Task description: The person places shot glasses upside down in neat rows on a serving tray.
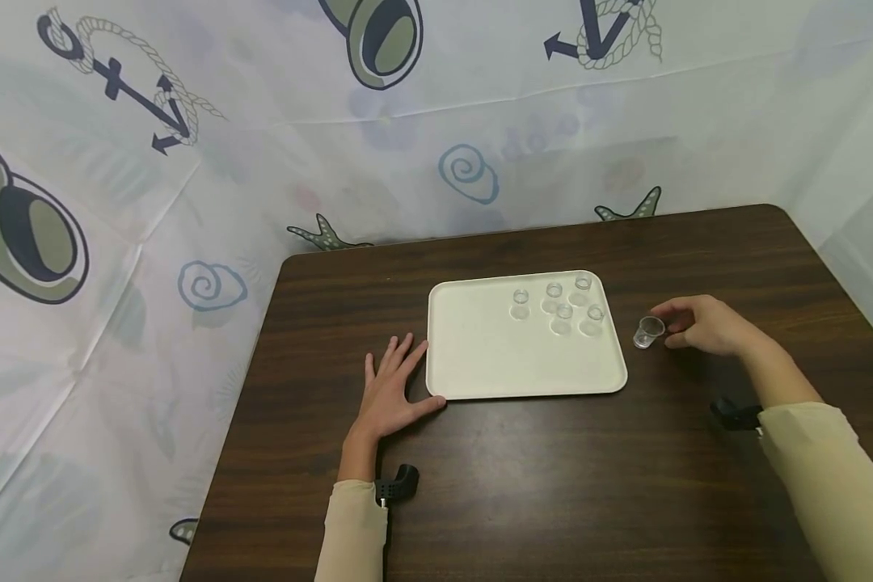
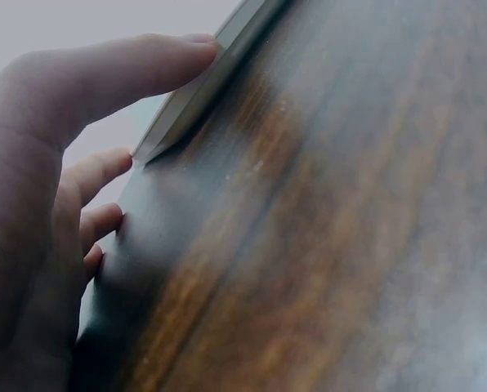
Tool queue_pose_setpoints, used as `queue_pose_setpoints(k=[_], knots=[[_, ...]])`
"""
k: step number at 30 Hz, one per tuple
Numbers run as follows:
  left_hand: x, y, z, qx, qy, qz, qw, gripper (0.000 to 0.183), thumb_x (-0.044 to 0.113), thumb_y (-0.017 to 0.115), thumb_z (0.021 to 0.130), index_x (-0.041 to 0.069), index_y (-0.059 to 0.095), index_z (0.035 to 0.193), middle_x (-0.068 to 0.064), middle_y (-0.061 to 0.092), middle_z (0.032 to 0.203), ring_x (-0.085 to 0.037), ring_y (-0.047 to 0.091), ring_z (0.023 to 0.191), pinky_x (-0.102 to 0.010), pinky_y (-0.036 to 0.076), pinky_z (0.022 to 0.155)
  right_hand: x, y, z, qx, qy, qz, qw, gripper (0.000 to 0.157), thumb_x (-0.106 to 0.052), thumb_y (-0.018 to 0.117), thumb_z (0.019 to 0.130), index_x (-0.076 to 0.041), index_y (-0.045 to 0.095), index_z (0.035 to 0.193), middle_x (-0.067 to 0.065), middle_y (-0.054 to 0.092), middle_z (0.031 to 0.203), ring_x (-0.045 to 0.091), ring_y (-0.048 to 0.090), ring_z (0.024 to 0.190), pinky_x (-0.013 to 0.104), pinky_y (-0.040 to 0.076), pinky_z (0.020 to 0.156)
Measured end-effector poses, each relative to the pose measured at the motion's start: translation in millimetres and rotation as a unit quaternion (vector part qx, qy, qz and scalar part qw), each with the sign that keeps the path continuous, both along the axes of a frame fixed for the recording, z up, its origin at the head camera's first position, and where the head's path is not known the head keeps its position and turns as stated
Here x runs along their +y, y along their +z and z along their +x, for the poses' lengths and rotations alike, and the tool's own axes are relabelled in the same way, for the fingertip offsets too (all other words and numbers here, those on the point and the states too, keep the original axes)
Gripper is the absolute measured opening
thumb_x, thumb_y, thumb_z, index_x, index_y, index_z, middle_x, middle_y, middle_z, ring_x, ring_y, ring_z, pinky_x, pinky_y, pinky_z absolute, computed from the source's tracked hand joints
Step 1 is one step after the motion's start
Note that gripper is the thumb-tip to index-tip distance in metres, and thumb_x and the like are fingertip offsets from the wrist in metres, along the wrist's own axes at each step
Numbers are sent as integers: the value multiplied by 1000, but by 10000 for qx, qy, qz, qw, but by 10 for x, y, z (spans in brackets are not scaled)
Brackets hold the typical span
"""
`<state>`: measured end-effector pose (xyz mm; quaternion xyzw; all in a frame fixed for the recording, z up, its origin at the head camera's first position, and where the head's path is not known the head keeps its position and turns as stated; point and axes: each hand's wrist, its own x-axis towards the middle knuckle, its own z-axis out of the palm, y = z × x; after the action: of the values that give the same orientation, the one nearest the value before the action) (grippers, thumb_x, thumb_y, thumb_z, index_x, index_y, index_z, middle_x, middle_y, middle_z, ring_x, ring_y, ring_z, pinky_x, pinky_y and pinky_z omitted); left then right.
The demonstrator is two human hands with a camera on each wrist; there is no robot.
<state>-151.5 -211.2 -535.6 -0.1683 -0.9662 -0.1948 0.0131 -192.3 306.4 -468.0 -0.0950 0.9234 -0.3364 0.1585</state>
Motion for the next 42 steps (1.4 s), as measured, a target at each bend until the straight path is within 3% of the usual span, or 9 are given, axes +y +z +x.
queue_pose_setpoints(k=[8, 14, 22, 34, 42], knots=[[0, 2, -13, 39, -26, 0, 10000, 97, 80, 56, 72, 34, 26, 152, 0, 18, 159, -25, 8, 147, -66, -1, 109, -26, -56, -3, 225, 166, 13, 9996, 55, -25, 82, 75, -3, 63, 122, 14, 66, 106, 24, 62, 90, 30, 48, 72], [3, 18, 0, 29, -21, 36, 10000, 97, 80, 56, 72, 34, 26, 152, 0, 19, 159, -24, 8, 147, -66, -2, 109, -65, -82, 0, 357, 163, 26, 9992, 47, -27, 82, 76, -5, 67, 115, 9, 66, 98, 21, 57, 83, 27, 45, 68], [2, 11, -8, 71, -17, 38, 10000, 98, 79, 57, 71, 34, 26, 152, -1, 19, 159, -25, 8, 147, -66, -2, 109, -69, -98, 8, 360, 179, -20, 9992, 38, -20, 78, 81, -6, 68, 115, 9, 67, 99, 21, 57, 84, 28, 46, 71], [12, 11, -4, 50, 3, 15, 10000, 98, 80, 56, 71, 34, 26, 152, 0, 19, 159, -25, 8, 147, -66, -1, 109, 9, -86, 42, 319, 89, -100, 9994, 40, -23, 77, 82, -6, 68, 116, 10, 69, 100, 19, 59, 85, 23, 47, 70], [10, 9, -5, 71, 9, 28, 10000, 98, 81, 55, 71, 34, 27, 152, 0, 19, 159, -25, 9, 147, -66, -1, 109, 86, -85, 48, 377, -209, -83, 9990, 42, -28, 77, 82, -6, 67, 115, 15, 66, 105, 20, 58, 84, 25, 48, 66]])
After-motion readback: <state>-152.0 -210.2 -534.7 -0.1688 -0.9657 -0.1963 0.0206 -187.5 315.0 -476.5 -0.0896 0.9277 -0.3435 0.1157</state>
